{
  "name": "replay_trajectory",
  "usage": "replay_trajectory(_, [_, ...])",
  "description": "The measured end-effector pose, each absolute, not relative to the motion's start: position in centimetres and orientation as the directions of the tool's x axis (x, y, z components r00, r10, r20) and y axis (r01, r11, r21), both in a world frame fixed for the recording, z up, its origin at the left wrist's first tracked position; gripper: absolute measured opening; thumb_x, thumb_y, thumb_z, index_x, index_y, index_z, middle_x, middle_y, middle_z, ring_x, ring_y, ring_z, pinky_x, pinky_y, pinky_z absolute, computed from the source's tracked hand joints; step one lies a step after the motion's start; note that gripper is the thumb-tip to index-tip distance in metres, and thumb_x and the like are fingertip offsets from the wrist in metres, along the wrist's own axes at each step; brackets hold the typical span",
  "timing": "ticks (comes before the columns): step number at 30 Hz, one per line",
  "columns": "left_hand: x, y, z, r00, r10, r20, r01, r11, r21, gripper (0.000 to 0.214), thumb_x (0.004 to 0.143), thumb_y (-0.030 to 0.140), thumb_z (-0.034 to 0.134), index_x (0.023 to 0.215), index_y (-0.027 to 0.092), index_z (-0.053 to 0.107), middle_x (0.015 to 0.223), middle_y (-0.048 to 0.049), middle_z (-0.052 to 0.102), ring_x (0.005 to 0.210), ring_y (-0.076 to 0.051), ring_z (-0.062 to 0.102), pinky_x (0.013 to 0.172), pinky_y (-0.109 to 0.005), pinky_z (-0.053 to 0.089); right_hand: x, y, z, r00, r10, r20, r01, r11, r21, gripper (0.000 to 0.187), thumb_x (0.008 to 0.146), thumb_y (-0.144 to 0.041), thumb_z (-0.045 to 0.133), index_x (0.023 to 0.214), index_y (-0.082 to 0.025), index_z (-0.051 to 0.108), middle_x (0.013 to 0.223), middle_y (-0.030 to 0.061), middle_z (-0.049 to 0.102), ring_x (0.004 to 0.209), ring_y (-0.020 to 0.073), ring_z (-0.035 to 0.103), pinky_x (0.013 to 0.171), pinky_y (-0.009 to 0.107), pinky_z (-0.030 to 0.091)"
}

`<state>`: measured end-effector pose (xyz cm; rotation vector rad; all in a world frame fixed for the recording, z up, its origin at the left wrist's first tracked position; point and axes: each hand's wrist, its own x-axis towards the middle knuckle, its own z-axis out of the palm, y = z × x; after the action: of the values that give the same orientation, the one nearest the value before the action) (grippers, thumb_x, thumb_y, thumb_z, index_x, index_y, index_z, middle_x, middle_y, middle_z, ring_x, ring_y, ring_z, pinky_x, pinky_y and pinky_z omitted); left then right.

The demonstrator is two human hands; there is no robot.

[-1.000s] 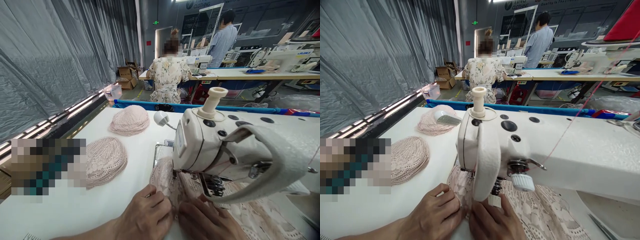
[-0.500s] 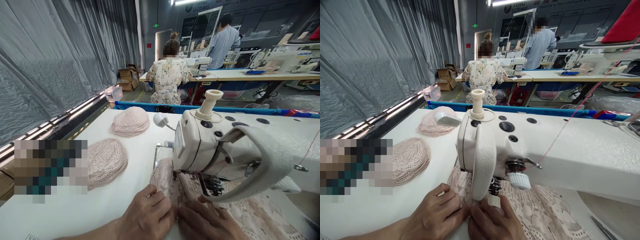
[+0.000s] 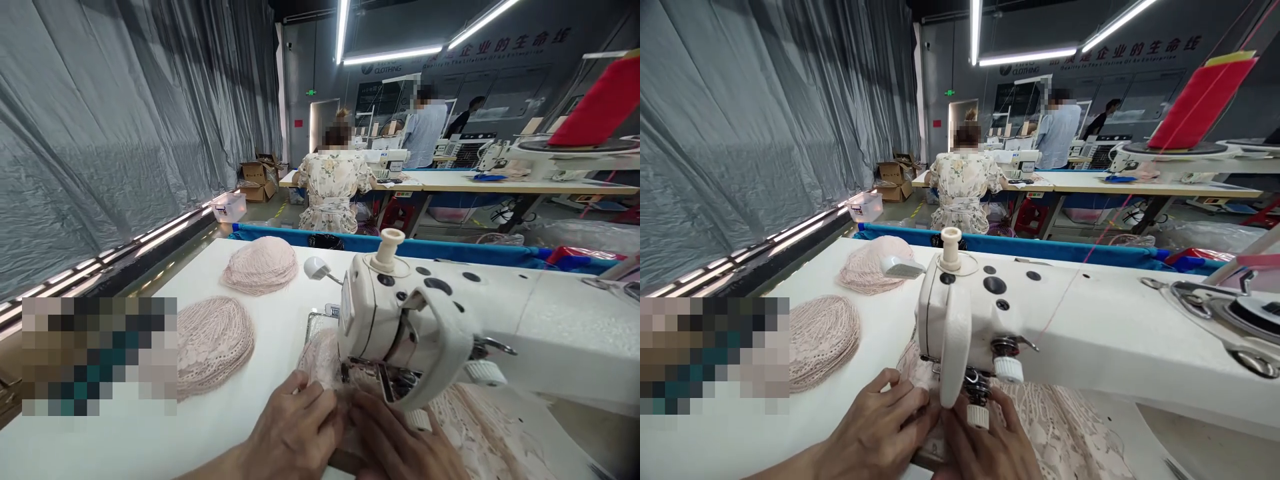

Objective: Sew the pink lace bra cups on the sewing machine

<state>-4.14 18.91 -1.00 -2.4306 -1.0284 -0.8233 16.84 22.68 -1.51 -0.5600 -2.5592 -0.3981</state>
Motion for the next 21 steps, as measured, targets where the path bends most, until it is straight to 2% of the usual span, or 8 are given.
replay_trajectory(4, [-4.2, 19.4, 0.0, 0.58, 0.59, 0.562, 0.751, -0.655, -0.086, 0.008, 0.086, 0.013, 0.053, 0.091, 0.012, 0.06, 0.078, -0.0026, 0.059, 0.071, -0.016, 0.055, 0.067, -0.034, 0.04, 16.7, 23.8, -1.1, -0.751, 0.321, 0.576, 0.507, 0.84, 0.193, 0.043, 0.1, -0.046, 0.038, 0.12, -0.016, 0.06, 0.104, 0.0079, 0.074, 0.089, 0.0223, 0.067, 0.084, 0.037, 0.044])
replay_trajectory(8, [-4.3, 19.8, 0.4, 0.583, 0.627, 0.517, 0.756, -0.652, -0.063, 0.01, 0.083, 0.016, 0.056, 0.092, 0.011, 0.058, 0.082, -0.0048, 0.061, 0.074, -0.019, 0.057, 0.067, -0.035, 0.041, 16.7, 24.0, -1.7, -0.735, 0.366, 0.571, 0.563, 0.799, 0.213, 0.047, 0.098, -0.051, 0.04, 0.129, -0.02, 0.055, 0.105, 0.0092, 0.073, 0.09, 0.026, 0.064, 0.082, 0.04, 0.044])
replay_trajectory(12, [-4.4, 19.9, 0.3, 0.574, 0.648, 0.5, 0.765, -0.643, -0.045, 0.014, 0.084, 0.016, 0.056, 0.097, 0.011, 0.057, 0.086, -0.0066, 0.063, 0.078, -0.02, 0.059, 0.071, -0.035, 0.043, 16.5, 23.9, -2.0, -0.734, 0.359, 0.576, 0.586, 0.764, 0.27, 0.054, 0.1, -0.054, 0.028, 0.121, -0.016, 0.061, 0.096, 0.0099, 0.075, 0.085, 0.0284, 0.065, 0.077, 0.042, 0.044])
replay_trajectory(16, [-4.3, 19.8, 0.6, 0.573, 0.668, 0.475, 0.764, -0.645, -0.016, 0.017, 0.084, 0.015, 0.055, 0.1, 0.011, 0.057, 0.088, -0.0066, 0.063, 0.08, -0.02, 0.059, 0.074, -0.036, 0.045, 16.3, 24.0, -1.6, -0.751, 0.345, 0.564, 0.586, 0.742, 0.326, 0.057, 0.102, -0.048, 0.019, 0.11, -0.017, 0.066, 0.091, 0.0091, 0.075, 0.082, 0.0285, 0.066, 0.072, 0.042, 0.044])
replay_trajectory(18, [-4.2, 19.8, 0.7, 0.571, 0.663, 0.483, 0.766, -0.642, -0.024, 0.016, 0.085, 0.015, 0.054, 0.099, 0.01, 0.058, 0.087, -0.0069, 0.062, 0.08, -0.021, 0.059, 0.074, -0.037, 0.045, 16.4, 24.0, -1.5, -0.756, 0.345, 0.557, 0.584, 0.739, 0.335, 0.055, 0.103, -0.045, 0.019, 0.112, -0.016, 0.065, 0.091, 0.0084, 0.076, 0.081, 0.0279, 0.067, 0.073, 0.043, 0.044])
replay_trajectory(21, [-4.3, 19.5, 0.5, 0.564, 0.652, 0.507, 0.779, -0.624, -0.064, 0.013, 0.086, 0.013, 0.052, 0.096, 0.01, 0.059, 0.084, -0.0062, 0.062, 0.077, -0.02, 0.059, 0.072, -0.036, 0.046, 16.6, 23.7, -1.5, -0.781, 0.295, 0.551, 0.524, 0.789, 0.32, 0.052, 0.1, -0.052, 0.03, 0.118, -0.015, 0.063, 0.102, 0.0105, 0.074, 0.09, 0.0284, 0.067, 0.078, 0.043, 0.045])
